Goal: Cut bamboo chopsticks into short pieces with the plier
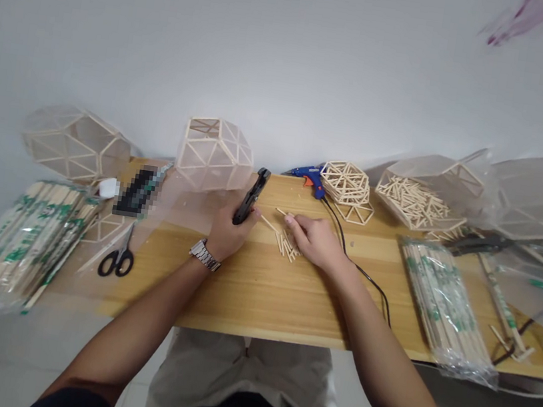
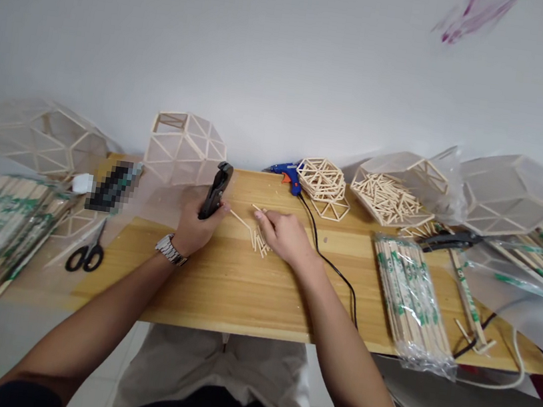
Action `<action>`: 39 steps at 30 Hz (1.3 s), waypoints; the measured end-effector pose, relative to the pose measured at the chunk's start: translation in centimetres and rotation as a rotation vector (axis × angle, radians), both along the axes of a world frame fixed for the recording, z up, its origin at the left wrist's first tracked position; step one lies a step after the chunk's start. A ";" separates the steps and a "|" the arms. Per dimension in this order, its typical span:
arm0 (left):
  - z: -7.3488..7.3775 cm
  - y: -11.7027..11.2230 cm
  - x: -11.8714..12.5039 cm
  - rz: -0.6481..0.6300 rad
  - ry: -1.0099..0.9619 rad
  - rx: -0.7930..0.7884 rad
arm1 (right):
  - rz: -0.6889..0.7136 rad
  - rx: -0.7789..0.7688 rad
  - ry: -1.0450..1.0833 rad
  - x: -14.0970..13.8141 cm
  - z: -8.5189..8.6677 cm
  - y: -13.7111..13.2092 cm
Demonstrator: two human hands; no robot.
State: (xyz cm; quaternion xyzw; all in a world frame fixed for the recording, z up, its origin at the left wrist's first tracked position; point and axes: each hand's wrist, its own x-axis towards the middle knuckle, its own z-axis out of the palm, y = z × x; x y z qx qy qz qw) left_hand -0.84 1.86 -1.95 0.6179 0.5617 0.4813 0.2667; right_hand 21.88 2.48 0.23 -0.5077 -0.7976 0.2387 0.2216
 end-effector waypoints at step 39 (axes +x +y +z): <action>0.2 0.1 0.0 0.016 0.038 0.016 | -0.207 0.174 -0.147 1.0 -2.6 1.3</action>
